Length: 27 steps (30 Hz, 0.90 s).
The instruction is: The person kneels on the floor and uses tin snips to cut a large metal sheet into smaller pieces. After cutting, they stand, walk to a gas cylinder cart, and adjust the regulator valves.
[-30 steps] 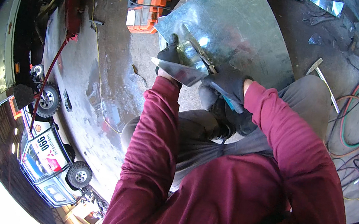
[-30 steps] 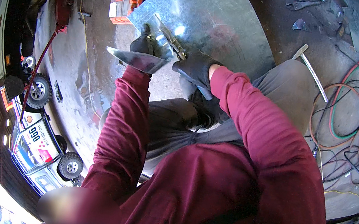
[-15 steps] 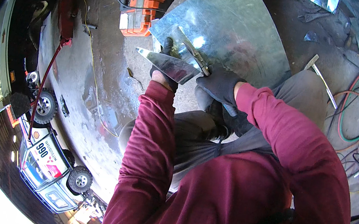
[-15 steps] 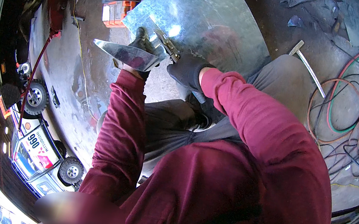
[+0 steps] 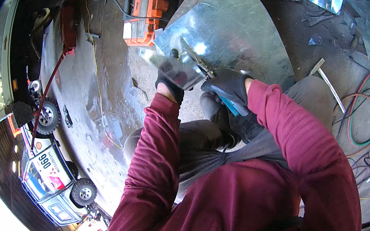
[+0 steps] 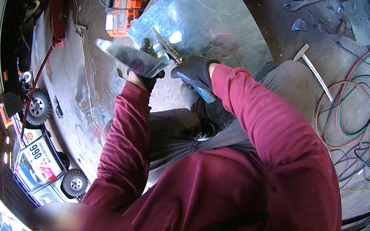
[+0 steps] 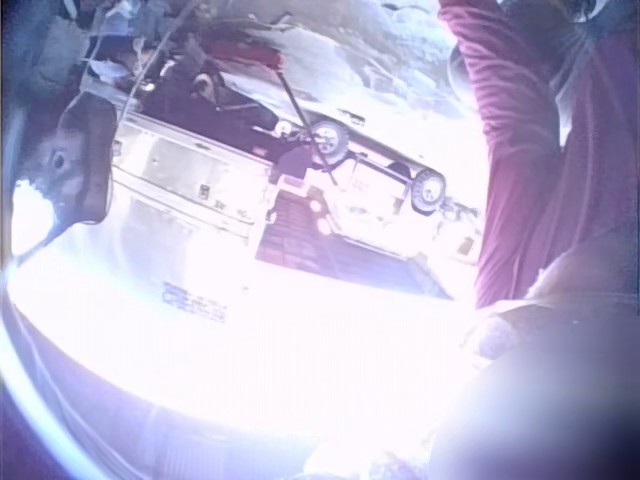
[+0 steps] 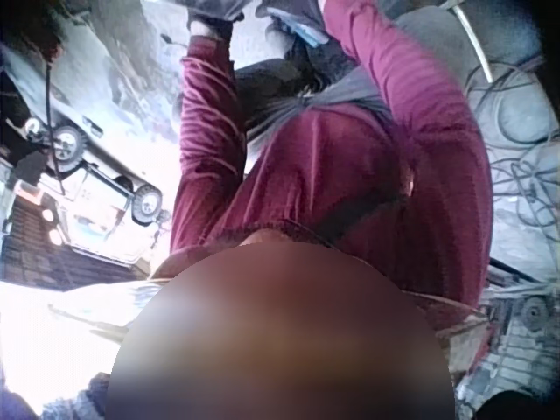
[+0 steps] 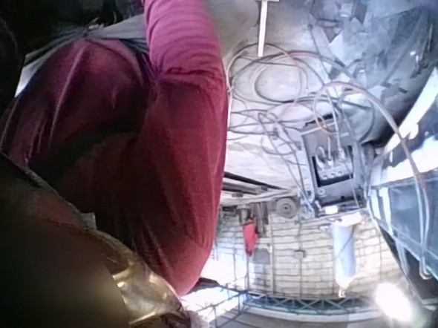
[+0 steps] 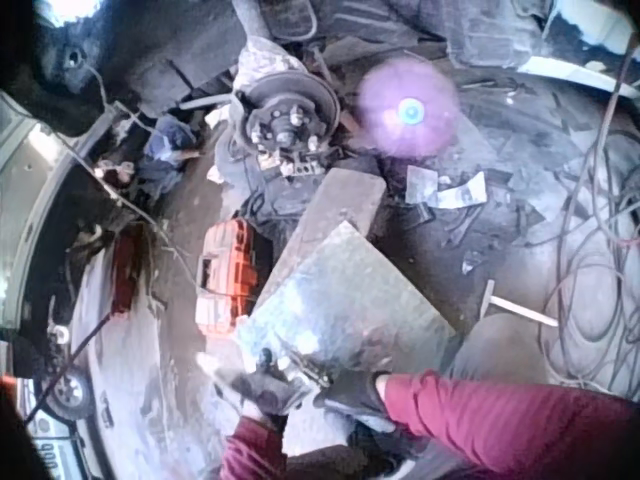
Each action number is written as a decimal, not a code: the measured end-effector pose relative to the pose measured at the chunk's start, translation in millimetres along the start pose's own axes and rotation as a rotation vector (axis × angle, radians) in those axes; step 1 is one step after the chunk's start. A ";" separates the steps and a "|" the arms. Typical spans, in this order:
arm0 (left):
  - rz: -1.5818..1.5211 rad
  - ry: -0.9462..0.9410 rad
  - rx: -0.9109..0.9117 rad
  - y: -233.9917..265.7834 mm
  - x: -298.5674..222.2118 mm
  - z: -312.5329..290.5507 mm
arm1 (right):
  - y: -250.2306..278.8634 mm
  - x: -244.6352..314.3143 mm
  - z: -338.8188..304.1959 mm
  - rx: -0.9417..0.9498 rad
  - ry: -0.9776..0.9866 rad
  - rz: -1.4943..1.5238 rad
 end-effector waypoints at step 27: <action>0.382 0.300 -0.332 -72.5 -101.3 -22.4 | -2.2 8.1 -32.9 0.035 0.266 -0.335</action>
Point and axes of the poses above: each hand's wrist, its own z-axis towards the middle knuckle, its own y-axis out of the back of the hand, x = y × z, the point moved 4 cm from there along z, towards the middle knuckle, and after that the axes turned 14 degrees about z, right-handed, at the moved point
